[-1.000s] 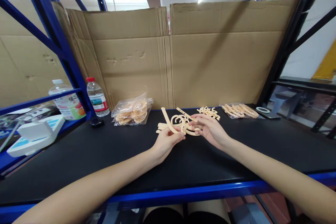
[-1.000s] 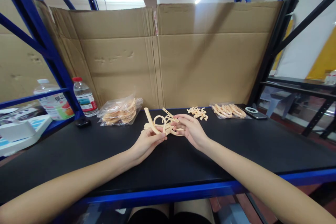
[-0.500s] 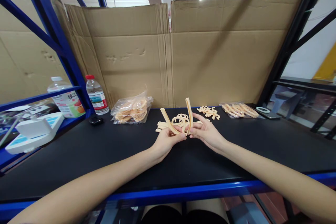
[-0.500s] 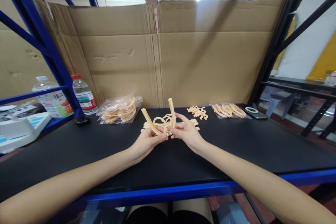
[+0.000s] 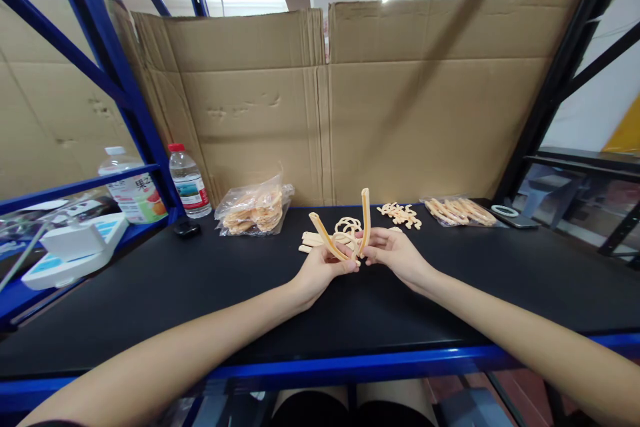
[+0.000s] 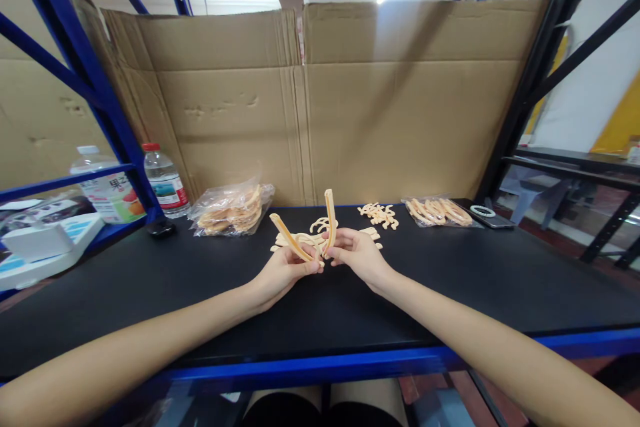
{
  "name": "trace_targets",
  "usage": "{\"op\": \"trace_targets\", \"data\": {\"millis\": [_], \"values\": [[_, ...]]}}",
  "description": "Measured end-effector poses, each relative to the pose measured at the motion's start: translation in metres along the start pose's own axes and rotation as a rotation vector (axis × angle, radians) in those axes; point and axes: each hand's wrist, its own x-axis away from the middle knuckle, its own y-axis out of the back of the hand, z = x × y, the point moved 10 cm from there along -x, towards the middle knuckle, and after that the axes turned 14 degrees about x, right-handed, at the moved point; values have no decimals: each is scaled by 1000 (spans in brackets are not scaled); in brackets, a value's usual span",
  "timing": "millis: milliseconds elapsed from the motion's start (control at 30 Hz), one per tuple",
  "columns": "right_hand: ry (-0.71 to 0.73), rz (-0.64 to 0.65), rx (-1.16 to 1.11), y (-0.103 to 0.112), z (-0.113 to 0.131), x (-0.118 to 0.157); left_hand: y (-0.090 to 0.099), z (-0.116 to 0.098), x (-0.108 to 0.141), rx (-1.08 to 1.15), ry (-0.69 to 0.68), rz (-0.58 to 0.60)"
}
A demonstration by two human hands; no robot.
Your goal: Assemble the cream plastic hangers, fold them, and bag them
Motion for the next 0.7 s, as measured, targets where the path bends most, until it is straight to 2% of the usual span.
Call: {"op": "trace_targets", "data": {"millis": [300,700], "values": [[9,46,-5,-8,0,0,0,-4,1,-38,-33,-17],[35,10,95,-10,3,0,6,-7,6,-95,-65,-138]]}}
